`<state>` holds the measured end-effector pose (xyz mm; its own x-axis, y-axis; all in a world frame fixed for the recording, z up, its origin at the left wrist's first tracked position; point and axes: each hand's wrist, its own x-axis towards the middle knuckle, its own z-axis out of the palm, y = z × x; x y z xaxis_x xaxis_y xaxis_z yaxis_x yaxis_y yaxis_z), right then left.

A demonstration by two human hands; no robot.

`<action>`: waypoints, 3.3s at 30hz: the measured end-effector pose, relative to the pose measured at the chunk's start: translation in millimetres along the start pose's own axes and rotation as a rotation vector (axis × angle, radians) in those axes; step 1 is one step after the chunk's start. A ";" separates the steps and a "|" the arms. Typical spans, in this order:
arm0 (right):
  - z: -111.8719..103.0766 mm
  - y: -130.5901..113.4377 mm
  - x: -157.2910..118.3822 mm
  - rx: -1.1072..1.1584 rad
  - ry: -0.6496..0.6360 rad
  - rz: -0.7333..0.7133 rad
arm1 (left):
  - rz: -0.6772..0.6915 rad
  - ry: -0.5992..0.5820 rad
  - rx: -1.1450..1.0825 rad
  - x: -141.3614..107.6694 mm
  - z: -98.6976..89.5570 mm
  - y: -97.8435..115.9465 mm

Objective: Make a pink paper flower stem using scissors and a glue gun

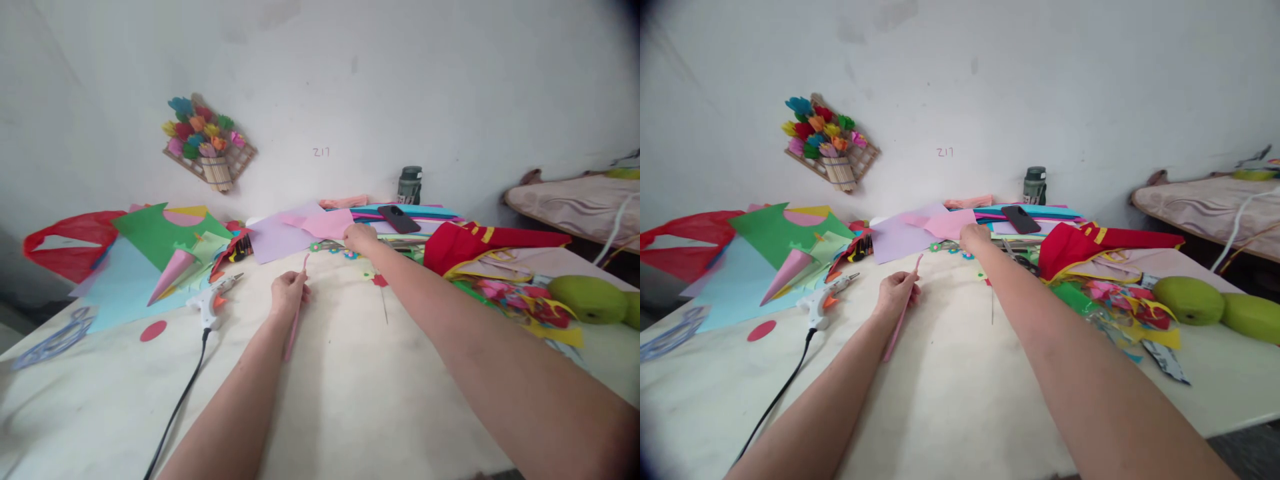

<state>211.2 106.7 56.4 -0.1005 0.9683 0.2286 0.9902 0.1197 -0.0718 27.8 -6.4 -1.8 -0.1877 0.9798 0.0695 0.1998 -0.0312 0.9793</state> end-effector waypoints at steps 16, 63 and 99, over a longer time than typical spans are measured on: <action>-33.9 -1.6 -44.3 -0.227 -0.306 -0.148 | -0.008 -0.023 -0.021 -3.0 -1.9 7.8; 29.6 -36.2 -76.6 1.732 -0.291 -0.032 | -0.059 -0.309 -0.292 -24.5 1.6 22.9; 22.9 -45.9 -88.2 1.546 -0.195 -0.079 | -0.096 -0.340 -0.389 -19.7 -0.2 12.7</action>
<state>172.4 20.8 17.4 -0.2773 0.9467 0.1641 -0.0640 0.1522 -0.9863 33.9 -26.2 9.3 0.1480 0.9886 -0.0259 -0.1874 0.0538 0.9808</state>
